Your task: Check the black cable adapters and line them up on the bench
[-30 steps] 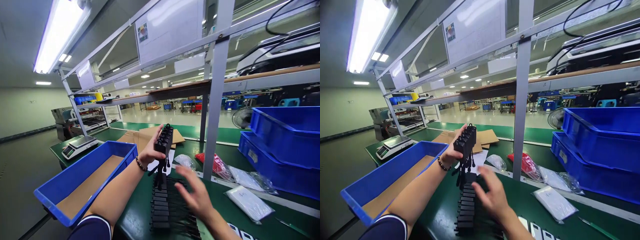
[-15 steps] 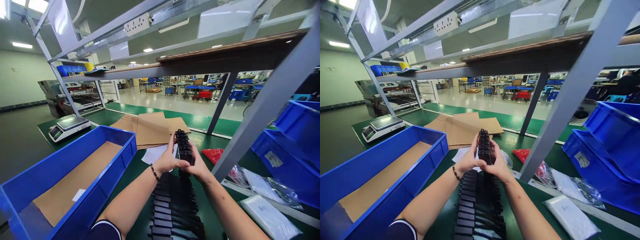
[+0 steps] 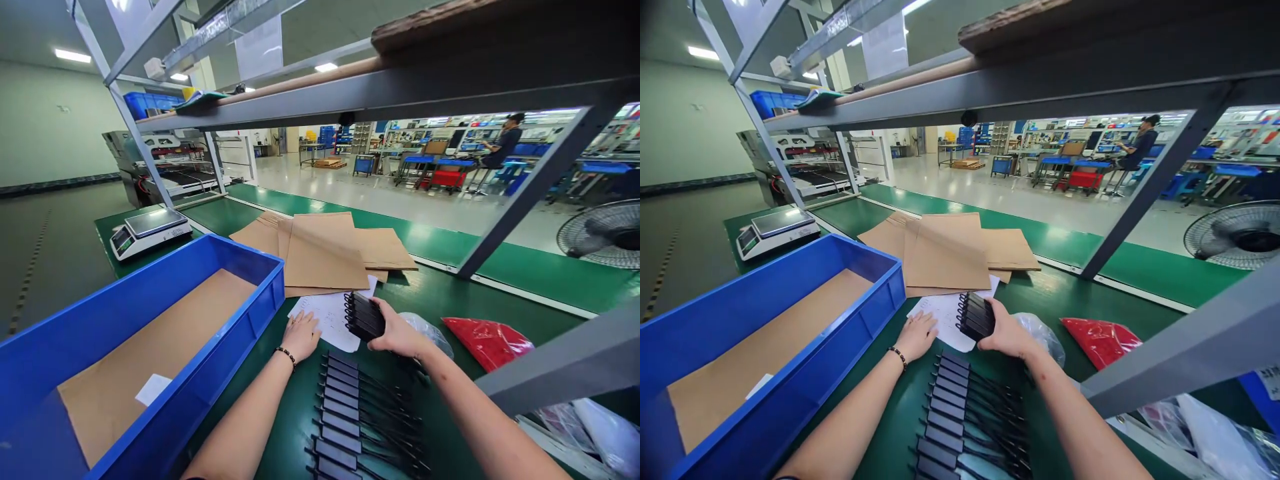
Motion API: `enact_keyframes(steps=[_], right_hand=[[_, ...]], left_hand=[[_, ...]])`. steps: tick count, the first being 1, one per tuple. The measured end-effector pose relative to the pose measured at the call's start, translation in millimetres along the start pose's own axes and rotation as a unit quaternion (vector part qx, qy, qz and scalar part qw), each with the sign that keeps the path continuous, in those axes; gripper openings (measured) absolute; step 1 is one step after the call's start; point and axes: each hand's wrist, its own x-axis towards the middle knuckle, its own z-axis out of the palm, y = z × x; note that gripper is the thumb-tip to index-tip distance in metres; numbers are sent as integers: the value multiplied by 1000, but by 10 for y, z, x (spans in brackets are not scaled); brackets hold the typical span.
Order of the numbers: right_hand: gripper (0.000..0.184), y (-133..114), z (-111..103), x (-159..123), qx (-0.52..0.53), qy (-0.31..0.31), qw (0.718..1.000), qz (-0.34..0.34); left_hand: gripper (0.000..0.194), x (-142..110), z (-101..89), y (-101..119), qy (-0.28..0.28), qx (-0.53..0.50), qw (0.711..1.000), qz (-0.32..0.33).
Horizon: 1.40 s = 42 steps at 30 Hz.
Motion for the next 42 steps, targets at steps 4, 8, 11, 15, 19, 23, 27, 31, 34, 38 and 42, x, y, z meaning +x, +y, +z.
enact_keyframes(steps=[4,8,11,15,19,23,27,31,34,38,42], right_hand=[[95,63,238,122,-54,-8,998,15],[98,91,500,190,-102,-38,993,41],[99,103,530,208,-108,-77,989,59],[72,113,364,272,-82,-137,984,79],[63,81,344,377,-78,-104,987,91],[60,13,576,413,-84,-62,992,74],[57,-32,817,321,-107,-27,991,80],[59,-77,950,169,-130,9,985,112],[59,-155,1017,61,-140,22,981,129],[60,-275,1096,-13,-145,22,981,130],[60,-369,1075,-34,-143,20,983,115]], left_hand=[[41,94,-74,-110,3,70,998,-1],[41,93,-104,-172,10,114,993,-2],[41,90,-85,-187,15,135,991,-7],[41,112,-92,-137,25,150,988,-14],[45,-79,-241,172,72,161,984,-16],[57,-806,-235,597,59,184,968,159],[50,-1613,246,629,59,241,871,425],[35,-1925,648,400,152,272,849,427],[34,-1973,611,343,156,287,843,427],[39,-2052,457,386,123,323,827,444],[47,-2105,470,393,85,306,843,434]])
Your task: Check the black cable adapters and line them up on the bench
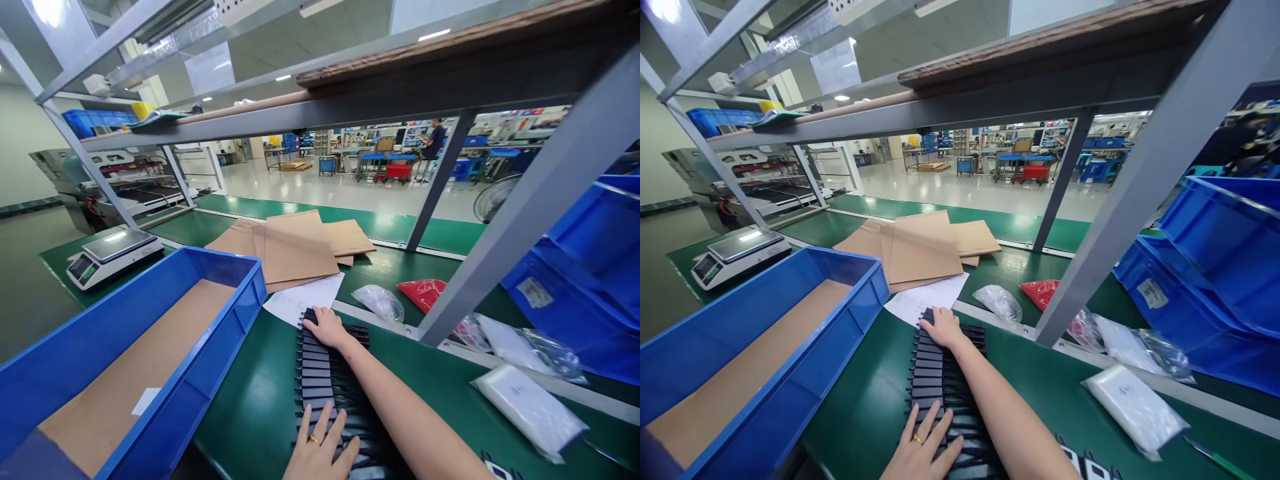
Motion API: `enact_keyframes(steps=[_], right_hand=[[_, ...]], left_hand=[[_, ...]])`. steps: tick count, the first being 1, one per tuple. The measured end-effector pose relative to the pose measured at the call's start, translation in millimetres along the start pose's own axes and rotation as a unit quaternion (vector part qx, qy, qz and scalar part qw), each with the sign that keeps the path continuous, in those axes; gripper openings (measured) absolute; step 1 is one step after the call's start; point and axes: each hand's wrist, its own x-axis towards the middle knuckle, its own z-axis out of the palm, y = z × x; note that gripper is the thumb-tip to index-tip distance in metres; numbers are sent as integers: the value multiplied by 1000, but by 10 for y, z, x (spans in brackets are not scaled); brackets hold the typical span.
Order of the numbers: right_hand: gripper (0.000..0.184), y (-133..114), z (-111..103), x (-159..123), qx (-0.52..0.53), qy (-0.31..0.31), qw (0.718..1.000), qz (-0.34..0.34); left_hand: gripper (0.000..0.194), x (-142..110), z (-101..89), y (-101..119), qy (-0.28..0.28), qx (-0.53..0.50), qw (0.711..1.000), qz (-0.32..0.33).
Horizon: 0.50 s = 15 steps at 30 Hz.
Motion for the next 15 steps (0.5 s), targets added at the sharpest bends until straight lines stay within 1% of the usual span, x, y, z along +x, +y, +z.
enact_keyframes(steps=[2,4,6,8,10,11,13,15], right_hand=[[60,-16,-104,-66,2,8,1000,-14],[57,-11,-273,-213,2,17,999,-35],[51,30,-491,-455,0,16,998,-61],[40,132,-735,-766,-5,0,997,-80],[31,326,-979,-1092,-16,-19,997,-73],[28,464,-1095,-1243,-25,-25,998,-54],[28,812,-1309,-1498,-48,-25,999,10],[28,1211,-1485,-1689,-75,-6,992,96]], left_hand=[[52,0,-23,-16,-23,-38,999,-22],[60,8,-116,-80,-53,-83,994,-41],[71,12,-267,-176,-76,-120,988,-59],[75,-9,-423,-277,-69,-131,983,-104],[66,-75,-526,-355,-40,-123,976,-173],[60,-125,-549,-381,-24,-118,971,-207],[51,-243,-552,-406,1,-108,957,-269],[47,-358,-542,-401,12,-107,945,-308]])
